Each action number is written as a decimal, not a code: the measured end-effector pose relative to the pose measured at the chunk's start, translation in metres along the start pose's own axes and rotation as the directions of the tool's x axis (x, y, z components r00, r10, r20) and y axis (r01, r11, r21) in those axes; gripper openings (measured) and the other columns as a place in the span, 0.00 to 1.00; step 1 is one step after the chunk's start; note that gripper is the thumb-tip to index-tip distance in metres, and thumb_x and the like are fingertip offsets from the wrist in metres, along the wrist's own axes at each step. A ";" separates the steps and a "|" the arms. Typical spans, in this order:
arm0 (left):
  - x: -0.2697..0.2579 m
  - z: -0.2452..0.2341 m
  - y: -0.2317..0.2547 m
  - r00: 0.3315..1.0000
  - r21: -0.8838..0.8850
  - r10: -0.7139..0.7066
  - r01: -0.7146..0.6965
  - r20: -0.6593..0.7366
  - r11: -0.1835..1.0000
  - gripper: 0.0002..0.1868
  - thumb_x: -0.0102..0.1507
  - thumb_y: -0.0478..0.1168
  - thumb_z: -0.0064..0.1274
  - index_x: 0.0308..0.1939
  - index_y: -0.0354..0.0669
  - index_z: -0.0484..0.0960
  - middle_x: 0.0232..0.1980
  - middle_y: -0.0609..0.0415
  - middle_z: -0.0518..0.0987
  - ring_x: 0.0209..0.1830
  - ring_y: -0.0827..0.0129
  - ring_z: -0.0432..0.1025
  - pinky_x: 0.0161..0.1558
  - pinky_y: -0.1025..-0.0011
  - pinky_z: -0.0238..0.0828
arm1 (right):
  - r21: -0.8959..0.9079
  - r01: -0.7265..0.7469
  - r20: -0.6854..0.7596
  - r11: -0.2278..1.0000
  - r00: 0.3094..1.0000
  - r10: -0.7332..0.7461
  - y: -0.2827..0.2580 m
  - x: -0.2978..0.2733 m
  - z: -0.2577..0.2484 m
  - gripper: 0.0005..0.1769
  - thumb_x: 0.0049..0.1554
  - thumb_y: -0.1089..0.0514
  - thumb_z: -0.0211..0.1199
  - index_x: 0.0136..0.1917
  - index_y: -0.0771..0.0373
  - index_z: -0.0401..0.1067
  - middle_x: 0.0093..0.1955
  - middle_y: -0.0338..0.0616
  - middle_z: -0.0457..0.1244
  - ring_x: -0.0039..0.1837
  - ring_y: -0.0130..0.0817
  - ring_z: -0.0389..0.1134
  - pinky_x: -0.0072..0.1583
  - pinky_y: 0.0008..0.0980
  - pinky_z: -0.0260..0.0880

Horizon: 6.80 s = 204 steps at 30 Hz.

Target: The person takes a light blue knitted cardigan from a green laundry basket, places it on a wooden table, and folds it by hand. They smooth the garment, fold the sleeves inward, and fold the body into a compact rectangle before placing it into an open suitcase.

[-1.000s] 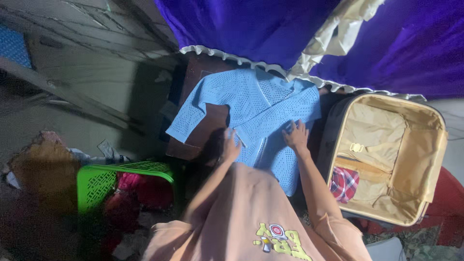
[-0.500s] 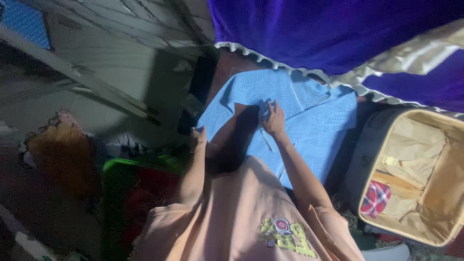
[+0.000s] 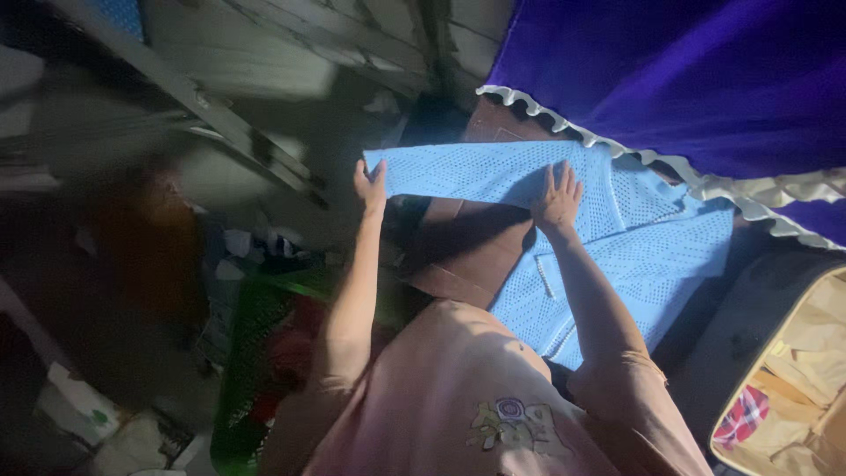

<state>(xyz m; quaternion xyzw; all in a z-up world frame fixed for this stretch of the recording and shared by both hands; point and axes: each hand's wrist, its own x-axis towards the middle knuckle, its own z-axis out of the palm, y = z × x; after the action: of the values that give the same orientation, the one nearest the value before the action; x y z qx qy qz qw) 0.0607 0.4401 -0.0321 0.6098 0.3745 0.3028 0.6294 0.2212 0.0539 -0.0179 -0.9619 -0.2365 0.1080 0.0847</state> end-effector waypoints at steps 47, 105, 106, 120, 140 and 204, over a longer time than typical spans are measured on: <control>-0.222 0.243 0.029 0.455 0.533 -0.294 -0.791 0.840 0.299 0.51 0.61 0.54 0.59 0.80 0.43 0.48 0.83 0.37 0.36 0.82 0.40 0.33 0.75 0.35 0.35 | 0.240 -0.479 0.015 0.844 0.871 0.490 0.135 -0.279 -0.015 0.44 0.53 0.49 0.67 0.80 0.53 0.55 0.83 0.56 0.41 0.83 0.53 0.41 0.77 0.56 0.42; -0.253 0.157 0.009 0.412 0.399 -0.069 -0.807 0.909 0.435 0.63 0.56 0.62 0.68 0.82 0.45 0.45 0.82 0.28 0.32 0.81 0.31 0.26 0.70 0.24 0.27 | 0.384 -0.445 -0.262 0.809 0.788 0.558 0.081 -0.292 -0.004 0.39 0.57 0.48 0.65 0.76 0.70 0.60 0.78 0.73 0.48 0.76 0.68 0.52 0.75 0.58 0.50; -0.263 0.143 0.011 0.510 0.499 -0.106 -0.744 0.854 0.444 0.64 0.54 0.64 0.69 0.81 0.44 0.45 0.80 0.25 0.30 0.79 0.29 0.24 0.67 0.23 0.25 | 0.352 -0.426 -0.251 0.833 0.815 0.523 0.094 -0.269 -0.005 0.42 0.57 0.47 0.65 0.77 0.69 0.58 0.79 0.73 0.46 0.77 0.68 0.50 0.75 0.58 0.49; -0.215 0.146 -0.013 0.512 0.590 -0.350 -0.790 0.785 0.168 0.77 0.43 0.64 0.74 0.82 0.53 0.36 0.81 0.26 0.29 0.81 0.26 0.26 0.69 0.21 0.25 | 0.000 -0.281 -0.038 0.960 0.959 0.281 0.138 -0.154 0.003 0.52 0.55 0.35 0.63 0.83 0.60 0.49 0.84 0.67 0.40 0.82 0.64 0.42 0.75 0.66 0.43; -0.272 0.019 0.027 0.588 0.634 -0.254 -0.756 0.768 0.165 0.48 0.62 0.60 0.54 0.80 0.51 0.51 0.82 0.33 0.39 0.81 0.33 0.34 0.71 0.27 0.31 | 0.239 -0.363 -0.151 0.901 0.902 0.404 0.057 -0.373 -0.032 0.28 0.51 0.54 0.64 0.64 0.62 0.70 0.64 0.54 0.62 0.67 0.53 0.60 0.67 0.55 0.56; -0.058 0.316 0.006 0.895 0.011 -0.438 0.440 -0.082 0.898 0.27 0.57 0.34 0.62 0.52 0.47 0.59 0.47 0.41 0.74 0.30 0.49 0.79 0.28 0.55 0.78 | 0.964 0.050 0.210 -0.260 0.457 0.864 0.280 -0.064 -0.082 0.16 0.61 0.57 0.68 0.38 0.65 0.65 0.33 0.45 0.63 0.32 0.32 0.65 0.34 0.30 0.62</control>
<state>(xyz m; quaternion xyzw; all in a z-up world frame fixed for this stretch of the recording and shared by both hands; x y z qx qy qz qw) 0.2956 0.2206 -0.0278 0.5066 0.5309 0.1711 0.6575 0.3087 -0.2300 0.0121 -0.5619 0.3672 -0.0698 0.7380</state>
